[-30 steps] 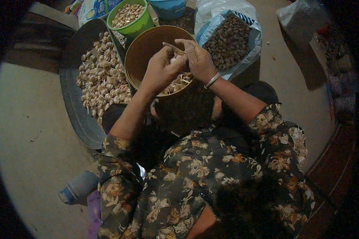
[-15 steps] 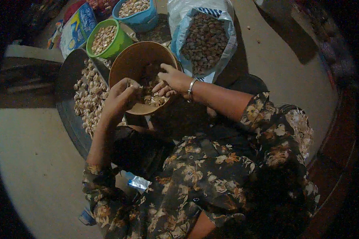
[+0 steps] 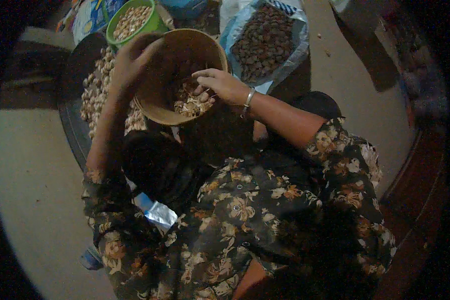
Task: The person is peeling garlic cloves by hand. They pick up garlic bulbs from a tray, separate the cloves, and remove the outer skin, placing the peeled cloves into a bowl.
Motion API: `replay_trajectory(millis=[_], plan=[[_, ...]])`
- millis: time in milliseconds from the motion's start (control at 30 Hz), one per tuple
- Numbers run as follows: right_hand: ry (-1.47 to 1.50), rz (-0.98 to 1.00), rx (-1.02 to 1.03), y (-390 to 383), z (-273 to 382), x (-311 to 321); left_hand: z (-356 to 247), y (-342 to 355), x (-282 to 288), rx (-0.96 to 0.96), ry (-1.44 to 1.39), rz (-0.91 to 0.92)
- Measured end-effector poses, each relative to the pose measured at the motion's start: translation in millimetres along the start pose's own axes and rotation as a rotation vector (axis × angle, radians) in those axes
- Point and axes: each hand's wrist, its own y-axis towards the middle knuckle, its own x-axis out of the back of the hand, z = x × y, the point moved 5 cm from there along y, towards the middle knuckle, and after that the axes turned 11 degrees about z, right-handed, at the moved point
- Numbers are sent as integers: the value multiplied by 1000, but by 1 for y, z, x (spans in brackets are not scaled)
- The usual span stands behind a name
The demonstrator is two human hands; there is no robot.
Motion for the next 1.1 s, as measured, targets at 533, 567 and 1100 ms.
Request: replay_trajectory(millis=[533, 567, 1100], plan=[[-375, 0, -95, -22, 1, 36, 258, -415, 58, 1086, -551, -636], [-374, 40, -119, -25, 4, 43, 272, -440, 44, 1161, -473, -567], [-307, 7, -170, -44, 17, 28, 282, -446, -117, 1246, 247, 146]])
